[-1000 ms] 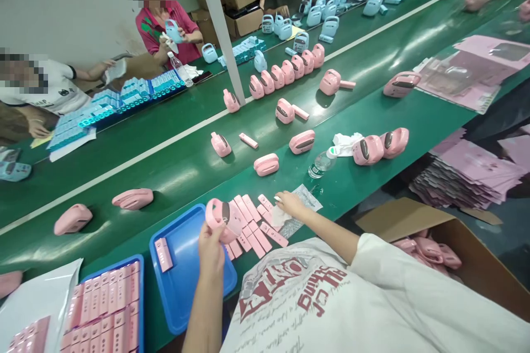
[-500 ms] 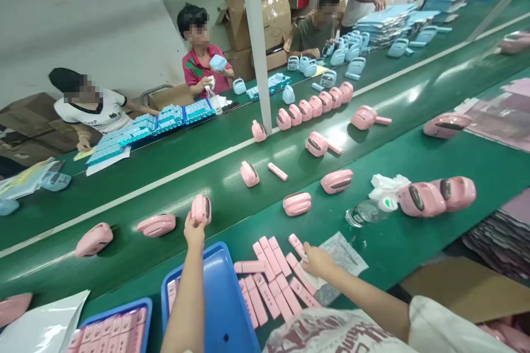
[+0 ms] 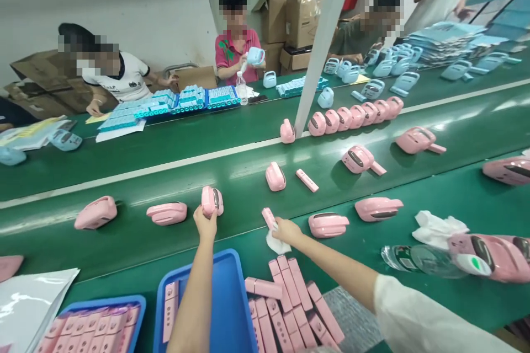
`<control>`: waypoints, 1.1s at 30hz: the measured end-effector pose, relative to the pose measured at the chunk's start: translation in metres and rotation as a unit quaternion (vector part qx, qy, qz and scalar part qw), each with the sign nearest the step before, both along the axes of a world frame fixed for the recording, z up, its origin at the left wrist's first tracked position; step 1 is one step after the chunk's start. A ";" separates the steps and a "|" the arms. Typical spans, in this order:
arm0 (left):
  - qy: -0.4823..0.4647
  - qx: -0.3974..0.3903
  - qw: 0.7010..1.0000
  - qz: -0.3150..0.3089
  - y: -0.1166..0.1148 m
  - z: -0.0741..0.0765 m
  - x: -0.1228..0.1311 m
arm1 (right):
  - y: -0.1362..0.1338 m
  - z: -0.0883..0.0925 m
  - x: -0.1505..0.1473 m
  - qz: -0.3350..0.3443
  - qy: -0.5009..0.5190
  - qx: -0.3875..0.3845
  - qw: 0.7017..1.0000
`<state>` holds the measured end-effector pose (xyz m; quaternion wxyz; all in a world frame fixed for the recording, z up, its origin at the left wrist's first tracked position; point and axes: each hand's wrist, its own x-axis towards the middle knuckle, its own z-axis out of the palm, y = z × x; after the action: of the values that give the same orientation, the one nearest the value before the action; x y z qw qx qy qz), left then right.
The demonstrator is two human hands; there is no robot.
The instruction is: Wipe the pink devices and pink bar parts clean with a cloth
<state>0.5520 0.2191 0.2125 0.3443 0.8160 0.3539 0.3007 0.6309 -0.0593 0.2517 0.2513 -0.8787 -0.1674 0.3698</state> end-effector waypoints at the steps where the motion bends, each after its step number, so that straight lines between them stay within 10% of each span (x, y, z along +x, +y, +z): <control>1: 0.004 0.005 1.000 -0.001 -0.001 -0.001 0.000 | 0.023 -0.002 0.008 -0.002 0.007 0.022 1.000; 5: 0.014 0.022 1.000 -0.010 -0.003 0.000 0.003 | 0.087 -0.004 0.026 -0.027 0.055 0.132 0.989; 8: 0.029 0.039 0.999 -0.007 -0.004 0.008 0.005 | 0.087 0.000 0.020 -0.054 0.108 0.196 0.973; 18: 0.164 0.076 0.980 0.084 0.058 0.084 -0.026 | -0.058 0.001 -0.033 -0.234 0.311 0.309 0.867; 21: 0.206 0.055 0.973 0.093 0.063 0.095 -0.038 | -0.092 0.003 -0.042 -0.218 0.263 0.308 0.888; 33: 0.067 0.111 0.990 -0.049 -0.052 0.159 -0.092 | -0.109 0.045 -0.047 -0.146 0.099 0.314 0.933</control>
<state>0.4601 0.1667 0.3712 0.2415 0.8839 0.2998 0.2656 0.5835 -0.1679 0.2968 0.5808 -0.7289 -0.1189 0.3425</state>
